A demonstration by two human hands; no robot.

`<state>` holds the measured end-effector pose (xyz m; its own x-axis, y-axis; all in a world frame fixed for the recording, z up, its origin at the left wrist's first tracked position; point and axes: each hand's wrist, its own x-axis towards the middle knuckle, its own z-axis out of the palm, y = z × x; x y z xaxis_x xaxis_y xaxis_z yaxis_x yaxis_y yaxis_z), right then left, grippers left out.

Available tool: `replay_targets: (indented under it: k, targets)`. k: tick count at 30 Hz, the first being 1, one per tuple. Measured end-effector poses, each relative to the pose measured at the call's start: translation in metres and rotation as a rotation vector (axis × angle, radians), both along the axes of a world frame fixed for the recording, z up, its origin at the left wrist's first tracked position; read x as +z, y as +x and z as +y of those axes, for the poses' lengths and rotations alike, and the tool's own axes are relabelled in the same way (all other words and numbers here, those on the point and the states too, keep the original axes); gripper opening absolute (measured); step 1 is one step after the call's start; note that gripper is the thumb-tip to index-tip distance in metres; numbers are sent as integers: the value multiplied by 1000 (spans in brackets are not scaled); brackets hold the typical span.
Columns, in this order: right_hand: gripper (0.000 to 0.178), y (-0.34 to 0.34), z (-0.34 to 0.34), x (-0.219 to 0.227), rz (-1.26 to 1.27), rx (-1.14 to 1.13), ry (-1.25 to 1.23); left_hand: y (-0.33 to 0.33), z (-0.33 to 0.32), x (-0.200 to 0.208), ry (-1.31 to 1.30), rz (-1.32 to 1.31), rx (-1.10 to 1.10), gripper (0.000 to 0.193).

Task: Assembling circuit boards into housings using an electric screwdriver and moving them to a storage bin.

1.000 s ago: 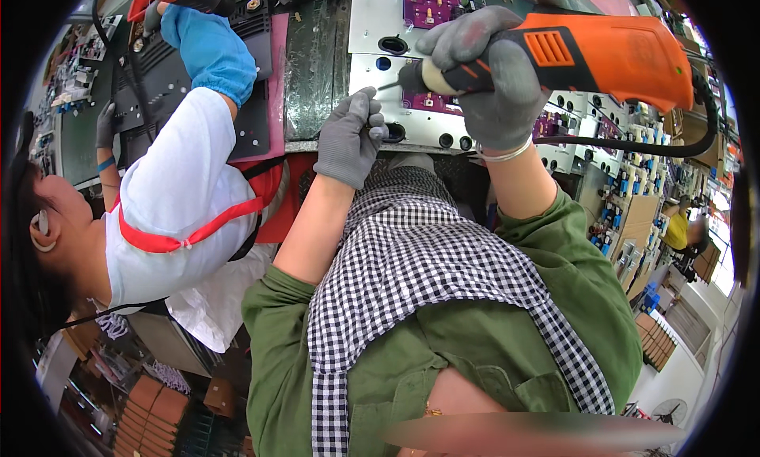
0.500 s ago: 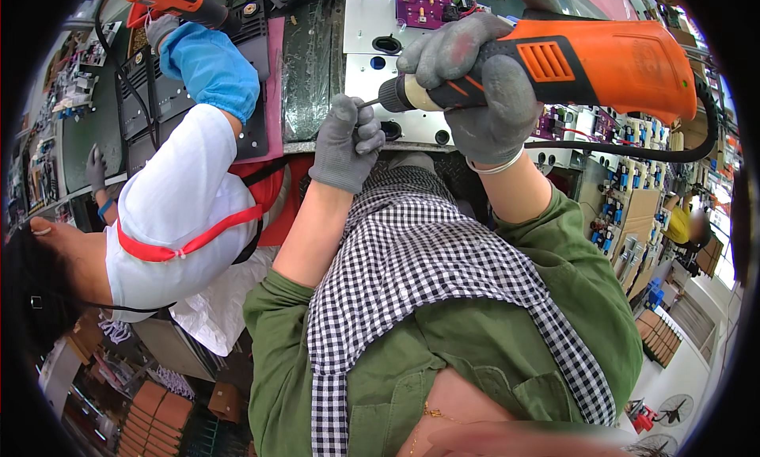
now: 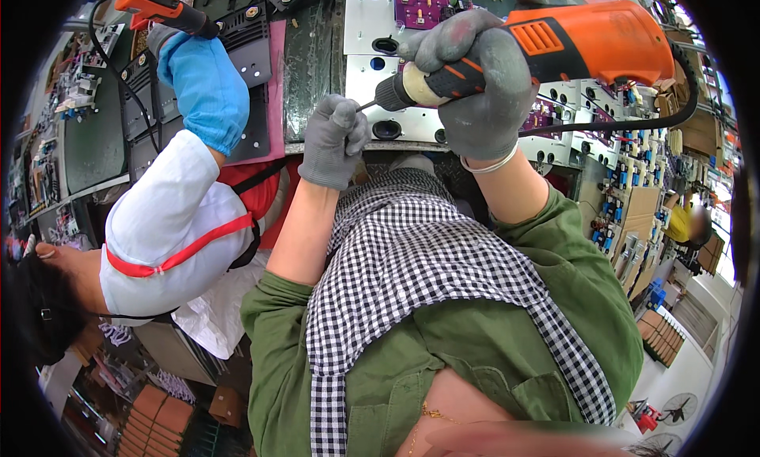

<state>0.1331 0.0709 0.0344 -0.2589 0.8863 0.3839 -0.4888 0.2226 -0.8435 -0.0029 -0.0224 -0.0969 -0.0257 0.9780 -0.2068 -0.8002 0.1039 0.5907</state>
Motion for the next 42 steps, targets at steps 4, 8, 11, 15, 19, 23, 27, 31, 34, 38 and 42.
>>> replay_targets:
  k: [4, 8, 11, 15, 19, 23, 27, 31, 34, 38, 42]
  targets:
    - [18, 6, -1, -4, 15, 53, 10, 12, 2, -5, 12, -113, 47, 25]
    - [18, 5, -9, 2, -305, -265, 135, 16, 9, -3, 171, -137, 81, 24]
    - [19, 11, 1, -8, -105, -193, 95, 24, 9, 0, 33, -398, 85, 23]
    - [20, 21, 11, -10, -18, -102, 69, 26, 10, 6, -142, -475, 101, 23]
    - [21, 26, 13, -12, -17, -65, 107, 29, 13, 8, -110, -369, 60, 24]
    - [20, 23, 7, -2, 16, -118, 34, 33, 16, 7, -151, -474, 49, 26]
    - [18, 29, 9, -4, 34, -85, 23, 36, 18, 11, -158, -460, 69, 27]
    - [18, 30, 10, 1, 55, -87, 7, 38, 19, 13, -155, -500, 81, 26]
    - [18, 32, 11, 1, 52, -87, -4, 43, 20, 16, -143, -469, 126, 25]
    - [3, 27, 13, 6, 224, -152, -102, 50, 23, 15, -102, -307, 180, 23]
    - [21, 34, 14, -5, -12, -134, 34, 46, 20, -4, -65, -409, 105, 24]
